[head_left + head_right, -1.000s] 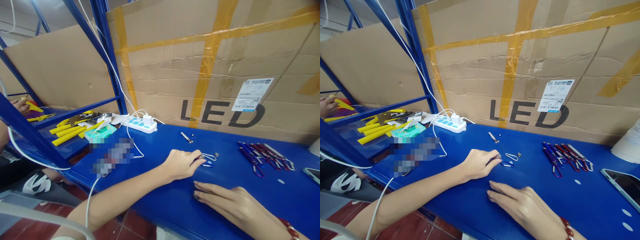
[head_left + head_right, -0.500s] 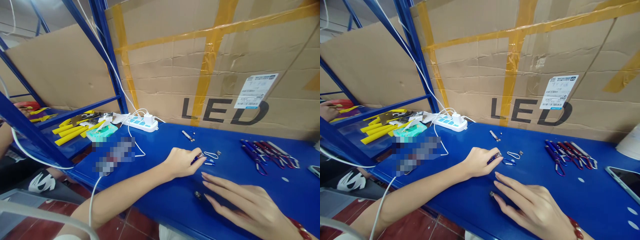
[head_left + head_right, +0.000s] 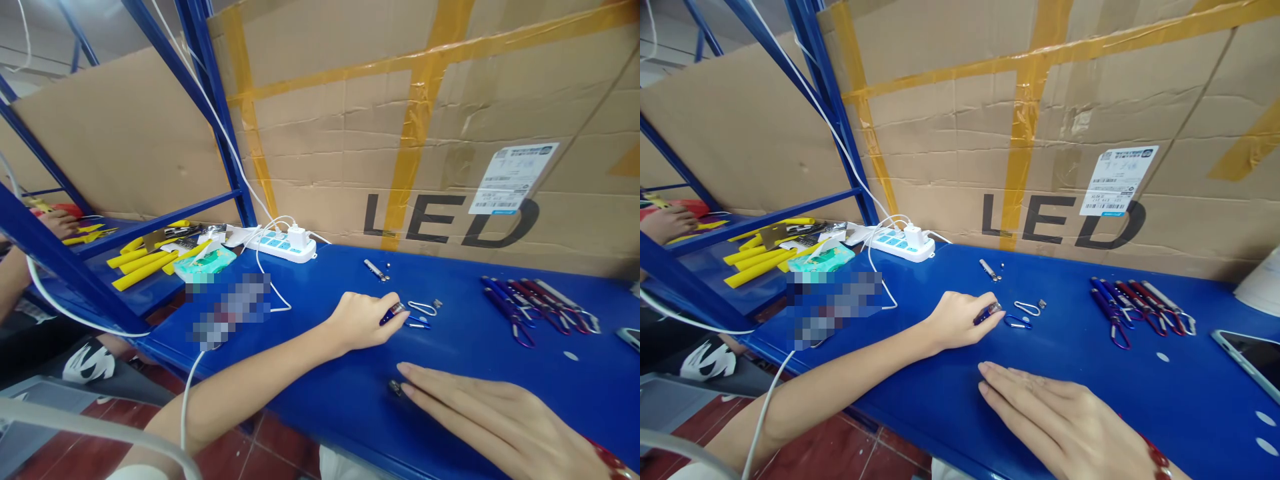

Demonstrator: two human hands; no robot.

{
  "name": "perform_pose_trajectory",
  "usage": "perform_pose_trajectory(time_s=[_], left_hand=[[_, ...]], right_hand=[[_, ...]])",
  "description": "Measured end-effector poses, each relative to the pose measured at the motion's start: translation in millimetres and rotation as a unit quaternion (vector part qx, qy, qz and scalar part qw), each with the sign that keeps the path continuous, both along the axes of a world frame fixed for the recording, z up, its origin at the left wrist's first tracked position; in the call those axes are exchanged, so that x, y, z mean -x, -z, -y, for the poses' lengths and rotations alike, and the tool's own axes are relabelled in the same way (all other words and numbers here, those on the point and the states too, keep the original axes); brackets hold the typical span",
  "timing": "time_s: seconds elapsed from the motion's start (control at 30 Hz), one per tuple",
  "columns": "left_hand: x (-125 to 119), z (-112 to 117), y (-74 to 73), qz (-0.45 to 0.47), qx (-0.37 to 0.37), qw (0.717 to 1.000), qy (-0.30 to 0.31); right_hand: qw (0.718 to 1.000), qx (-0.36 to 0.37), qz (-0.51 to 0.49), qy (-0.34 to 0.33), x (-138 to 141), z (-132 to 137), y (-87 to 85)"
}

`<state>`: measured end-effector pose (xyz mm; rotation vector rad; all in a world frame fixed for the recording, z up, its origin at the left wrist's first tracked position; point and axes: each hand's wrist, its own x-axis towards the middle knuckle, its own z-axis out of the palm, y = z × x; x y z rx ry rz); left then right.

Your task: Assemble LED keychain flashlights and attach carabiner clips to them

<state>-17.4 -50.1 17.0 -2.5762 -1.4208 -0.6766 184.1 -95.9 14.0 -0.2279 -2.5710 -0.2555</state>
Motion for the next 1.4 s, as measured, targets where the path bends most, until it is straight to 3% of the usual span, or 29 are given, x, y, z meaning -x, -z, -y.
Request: perform_pose_trajectory(time_s=[0.37, 0.57, 0.8, 1.07, 1.4], left_hand=[[-1, -1, 3.5, -0.002, -0.002, 1.000, -0.003], [-2, -3, 8.2, 0.012, -0.009, 1.000, 0.004], [-2, -5, 9.9, 0.028, -0.011, 1.000, 0.007], [1, -10, 7.4, 0.038, 0.004, 0.999, -0.007], [-1, -4, 7.4, 0.037, 0.008, 0.999, 0.016]], right_hand=[[0.992, -0.112, 0.030, 0.050, 13, -6, 1.2], [0.991, -0.077, 0.077, 0.081, 22, -7, -2.6], [0.990, -0.068, 0.110, 0.064, 17, -2, -8.2], [0.991, -0.032, 0.101, 0.075, 21, -6, 2.4], [0.995, -0.070, 0.062, 0.030, 22, 1, -7.5]])
